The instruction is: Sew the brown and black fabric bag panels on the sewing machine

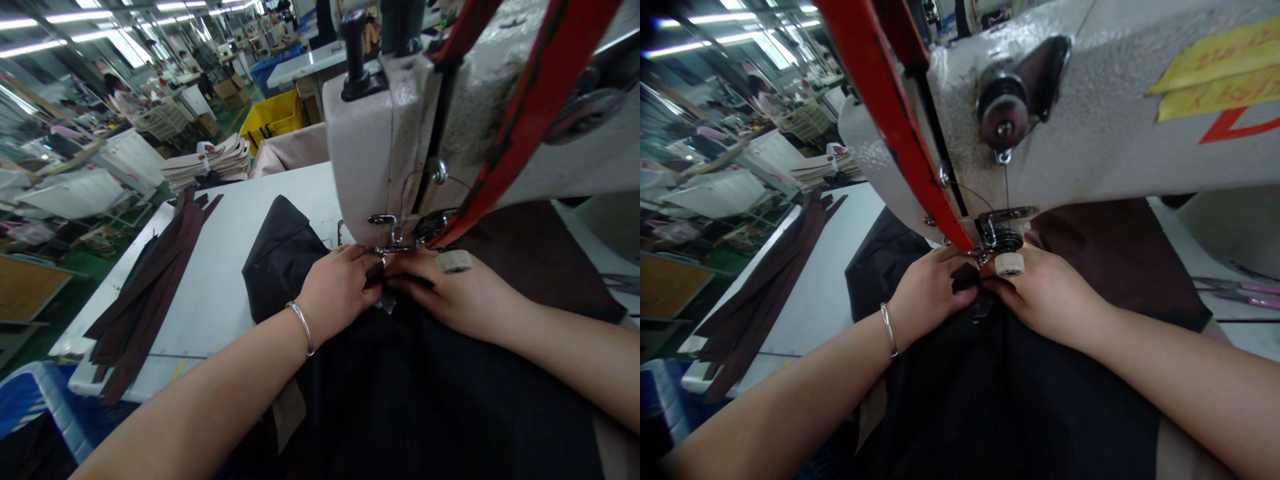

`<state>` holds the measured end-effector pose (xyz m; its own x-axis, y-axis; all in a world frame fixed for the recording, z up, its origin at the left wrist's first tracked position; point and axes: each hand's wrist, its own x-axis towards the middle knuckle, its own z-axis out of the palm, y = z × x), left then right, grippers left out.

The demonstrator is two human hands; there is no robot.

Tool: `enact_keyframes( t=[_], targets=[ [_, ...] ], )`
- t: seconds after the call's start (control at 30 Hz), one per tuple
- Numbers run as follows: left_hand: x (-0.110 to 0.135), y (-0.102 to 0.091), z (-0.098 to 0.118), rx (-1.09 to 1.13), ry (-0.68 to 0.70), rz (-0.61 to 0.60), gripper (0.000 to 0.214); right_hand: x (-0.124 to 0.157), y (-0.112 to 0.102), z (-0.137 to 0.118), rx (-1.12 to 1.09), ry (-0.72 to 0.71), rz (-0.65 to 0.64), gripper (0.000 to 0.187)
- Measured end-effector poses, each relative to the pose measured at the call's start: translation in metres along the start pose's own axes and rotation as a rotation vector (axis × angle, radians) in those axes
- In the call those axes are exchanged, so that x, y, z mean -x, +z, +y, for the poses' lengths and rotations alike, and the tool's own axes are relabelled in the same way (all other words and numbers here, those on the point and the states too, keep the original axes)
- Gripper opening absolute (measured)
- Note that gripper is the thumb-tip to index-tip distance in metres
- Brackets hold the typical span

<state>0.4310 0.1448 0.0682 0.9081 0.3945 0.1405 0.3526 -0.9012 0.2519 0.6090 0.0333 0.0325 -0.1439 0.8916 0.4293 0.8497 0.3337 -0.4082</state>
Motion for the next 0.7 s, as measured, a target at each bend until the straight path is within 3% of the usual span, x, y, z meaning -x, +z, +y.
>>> enact_keyframes(
  t=[0.27,0.4,0.6,0.7],
  targets=[
    [0.0,-0.003,-0.006,0.141,0.038,-0.032,0.013,-0.005,0.007,0.001,0.088,0.083,-0.053,0.019],
    [0.0,-0.003,-0.007,0.204,0.089,-0.022,0.018,-0.005,0.009,0.006,0.102,0.019,-0.015,0.018],
    [-0.002,-0.008,-0.009,0.262,-0.034,-0.016,0.044,-0.004,0.0,0.005,0.05,-0.131,-0.103,0.022],
    [0.0,-0.011,-0.009,0.309,-0.01,-0.035,0.032,-0.001,-0.007,-0.001,0.052,-0.161,-0.125,0.023]
  ],
)
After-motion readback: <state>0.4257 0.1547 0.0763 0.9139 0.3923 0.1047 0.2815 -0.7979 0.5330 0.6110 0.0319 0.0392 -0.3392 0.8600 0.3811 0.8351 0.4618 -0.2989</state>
